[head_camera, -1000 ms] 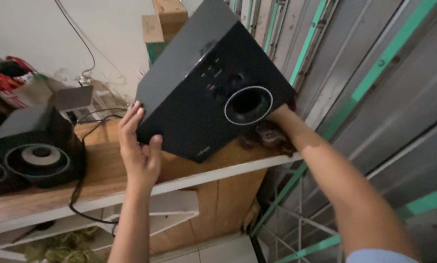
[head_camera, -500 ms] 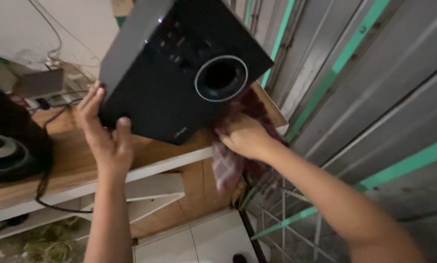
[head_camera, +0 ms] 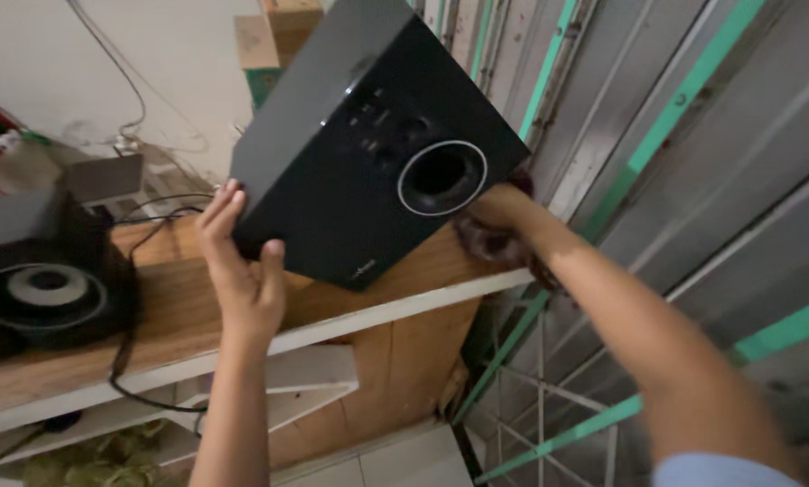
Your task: The person wipes a large black speaker and two smaller black speakers on a wooden counter using a red and white striped cloth. The person rotates the large speaker to clean multiple sides and then cleans each smaller speaker individually.
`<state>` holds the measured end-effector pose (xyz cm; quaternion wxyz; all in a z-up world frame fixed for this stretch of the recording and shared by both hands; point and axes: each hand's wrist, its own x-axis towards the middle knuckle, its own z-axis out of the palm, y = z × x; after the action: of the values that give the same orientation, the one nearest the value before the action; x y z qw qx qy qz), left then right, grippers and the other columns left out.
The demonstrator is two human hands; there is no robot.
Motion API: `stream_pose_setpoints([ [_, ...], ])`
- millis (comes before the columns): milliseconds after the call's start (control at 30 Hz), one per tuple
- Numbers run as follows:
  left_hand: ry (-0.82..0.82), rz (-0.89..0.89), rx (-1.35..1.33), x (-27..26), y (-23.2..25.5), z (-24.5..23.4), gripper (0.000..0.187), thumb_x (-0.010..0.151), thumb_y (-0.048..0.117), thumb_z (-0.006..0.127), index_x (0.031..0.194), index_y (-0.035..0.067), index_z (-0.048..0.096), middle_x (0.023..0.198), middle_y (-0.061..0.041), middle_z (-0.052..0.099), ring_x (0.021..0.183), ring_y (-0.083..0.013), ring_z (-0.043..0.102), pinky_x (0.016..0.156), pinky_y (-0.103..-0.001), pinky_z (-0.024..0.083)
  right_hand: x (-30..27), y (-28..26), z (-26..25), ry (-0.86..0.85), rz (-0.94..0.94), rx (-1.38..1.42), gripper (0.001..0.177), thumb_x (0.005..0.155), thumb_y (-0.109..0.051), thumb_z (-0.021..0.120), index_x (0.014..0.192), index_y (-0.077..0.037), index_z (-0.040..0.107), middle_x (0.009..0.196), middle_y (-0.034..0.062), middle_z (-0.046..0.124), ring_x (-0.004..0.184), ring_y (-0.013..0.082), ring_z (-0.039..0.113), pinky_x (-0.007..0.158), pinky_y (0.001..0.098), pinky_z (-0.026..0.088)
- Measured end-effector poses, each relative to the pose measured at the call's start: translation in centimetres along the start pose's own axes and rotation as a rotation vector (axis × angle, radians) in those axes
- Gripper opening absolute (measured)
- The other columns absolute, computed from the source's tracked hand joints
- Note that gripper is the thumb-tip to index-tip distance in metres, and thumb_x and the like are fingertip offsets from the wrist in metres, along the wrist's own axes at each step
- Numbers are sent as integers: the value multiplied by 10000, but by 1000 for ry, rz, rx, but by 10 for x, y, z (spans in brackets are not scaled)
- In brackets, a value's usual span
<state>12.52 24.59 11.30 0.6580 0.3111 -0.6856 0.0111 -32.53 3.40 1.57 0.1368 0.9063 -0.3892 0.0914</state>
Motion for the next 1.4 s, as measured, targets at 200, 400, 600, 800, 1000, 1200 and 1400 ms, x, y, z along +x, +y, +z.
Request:
stream_pose_setpoints([
  [200,9,-19,-10,4,4,1,482,1029,22,569,1482,-49,424,1561,-239,437,1520,-375,402,1321,-456,273,90,-40,15,-34,114,90,293,1020,-231,512,1187,-63,685,1091,174,692,1011,342,639,926,468,492],
  [400,5,-10,-14,1,0,0,471,1035,43,573,1474,-43,427,1552,-240,454,1517,-372,429,1334,-458,286,56,-170,-68,-205,57,42,318,1067,-239,456,1187,-63,692,1160,188,698,1107,374,633,997,491,478],
  [600,-14,-33,-17,-3,-3,-2,429,1065,41,569,1455,-53,417,1549,-239,433,1511,-359,403,1315,-438,266,-55,-235,-152,-131,156,205,485,1053,-365,408,1006,-7,731,997,235,720,987,379,675,959,479,502],
  [800,6,-10,-1,2,-6,2,484,1049,26,582,1500,-34,416,1587,-234,428,1496,-351,395,1309,-439,259,-83,-159,-156,-37,267,328,469,1020,-352,416,1108,8,704,973,270,714,907,458,667,814,527,496],
  [1000,3,-25,-24,-1,-6,3,509,1003,-13,578,1485,-29,419,1592,-224,422,1509,-360,379,1313,-443,243,9,-32,-45,-94,225,185,387,995,-303,484,1176,-33,696,1096,229,700,1020,404,648,938,483,476],
  [1200,17,-62,-72,0,5,2,505,994,-6,586,1471,-34,423,1567,-242,414,1511,-376,391,1297,-454,274,50,3,-9,8,147,150,354,945,-273,580,1196,-56,702,1227,181,687,1154,344,627,1058,430,459],
  [1400,24,-17,-23,10,11,-3,485,979,-20,606,1441,-23,459,1533,-235,449,1492,-392,408,1292,-468,279,-32,-107,-92,63,291,17,374,966,-310,469,1094,-59,714,1170,196,706,1177,410,600,1039,510,444],
])
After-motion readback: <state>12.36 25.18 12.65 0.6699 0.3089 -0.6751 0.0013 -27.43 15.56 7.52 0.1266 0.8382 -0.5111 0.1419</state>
